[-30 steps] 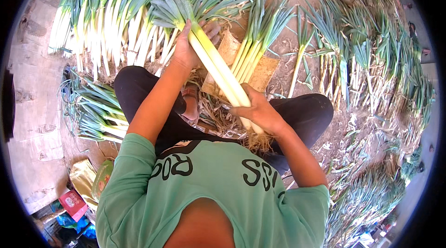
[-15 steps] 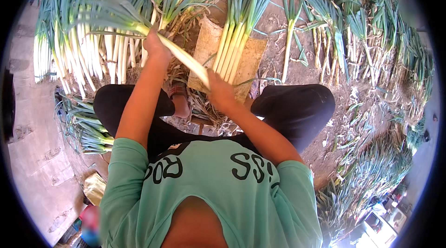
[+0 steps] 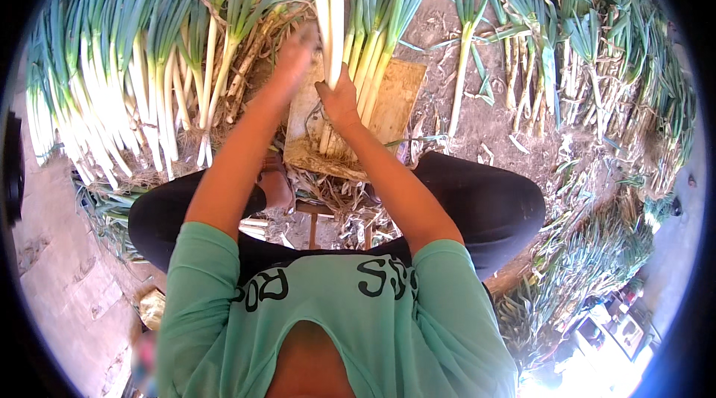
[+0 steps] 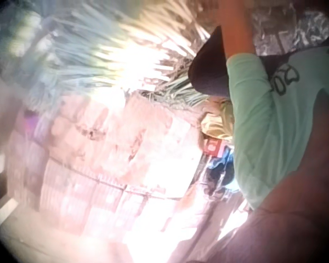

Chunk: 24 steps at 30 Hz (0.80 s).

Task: The person bundles leeks by hand using a blue strap. They pick up several leeks from the floor, align them on a wooden board, and tie the strap around the bundle.

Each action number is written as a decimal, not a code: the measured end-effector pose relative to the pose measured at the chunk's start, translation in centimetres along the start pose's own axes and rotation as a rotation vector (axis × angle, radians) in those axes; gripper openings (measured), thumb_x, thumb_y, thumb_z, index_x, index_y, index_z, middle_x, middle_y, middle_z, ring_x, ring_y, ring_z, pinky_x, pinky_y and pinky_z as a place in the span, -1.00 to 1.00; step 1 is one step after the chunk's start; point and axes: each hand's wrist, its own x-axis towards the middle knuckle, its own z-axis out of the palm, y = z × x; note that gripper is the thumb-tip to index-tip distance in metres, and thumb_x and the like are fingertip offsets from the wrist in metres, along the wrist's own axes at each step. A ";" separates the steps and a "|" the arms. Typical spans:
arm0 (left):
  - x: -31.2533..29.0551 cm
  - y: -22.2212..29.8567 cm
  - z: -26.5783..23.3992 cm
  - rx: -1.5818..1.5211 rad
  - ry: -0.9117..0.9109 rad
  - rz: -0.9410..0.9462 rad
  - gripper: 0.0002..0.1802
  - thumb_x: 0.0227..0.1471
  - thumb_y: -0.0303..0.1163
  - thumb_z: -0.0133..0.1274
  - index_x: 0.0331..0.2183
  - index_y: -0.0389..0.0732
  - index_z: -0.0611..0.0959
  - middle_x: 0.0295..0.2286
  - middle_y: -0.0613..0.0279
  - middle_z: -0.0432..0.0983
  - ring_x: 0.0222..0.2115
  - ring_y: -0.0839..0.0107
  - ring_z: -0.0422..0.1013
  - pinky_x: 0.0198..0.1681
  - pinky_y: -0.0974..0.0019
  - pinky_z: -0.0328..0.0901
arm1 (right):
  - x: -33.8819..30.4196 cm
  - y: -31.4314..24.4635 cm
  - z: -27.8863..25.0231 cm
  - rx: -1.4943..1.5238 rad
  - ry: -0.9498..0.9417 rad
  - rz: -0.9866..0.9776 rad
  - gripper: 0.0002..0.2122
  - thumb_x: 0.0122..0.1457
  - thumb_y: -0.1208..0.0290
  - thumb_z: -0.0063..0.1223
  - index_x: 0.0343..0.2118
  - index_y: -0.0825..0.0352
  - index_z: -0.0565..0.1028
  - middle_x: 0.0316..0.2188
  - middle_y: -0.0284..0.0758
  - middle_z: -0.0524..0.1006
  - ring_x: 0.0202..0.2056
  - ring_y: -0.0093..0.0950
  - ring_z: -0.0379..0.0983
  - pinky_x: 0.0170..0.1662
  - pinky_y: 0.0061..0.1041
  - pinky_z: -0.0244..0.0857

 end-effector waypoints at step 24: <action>-3.2 -17.1 2.6 -0.308 -0.007 -0.779 -0.57 0.12 -0.22 -0.09 -0.01 -0.20 0.43 -0.15 0.09 0.41 -0.17 0.25 0.36 -0.10 0.14 0.23 | 0.8 10.4 -0.9 0.291 -0.123 0.699 -0.61 0.07 0.31 0.08 -0.07 0.42 0.37 -0.23 -0.17 0.45 -0.25 -0.36 0.39 -0.17 -0.40 0.28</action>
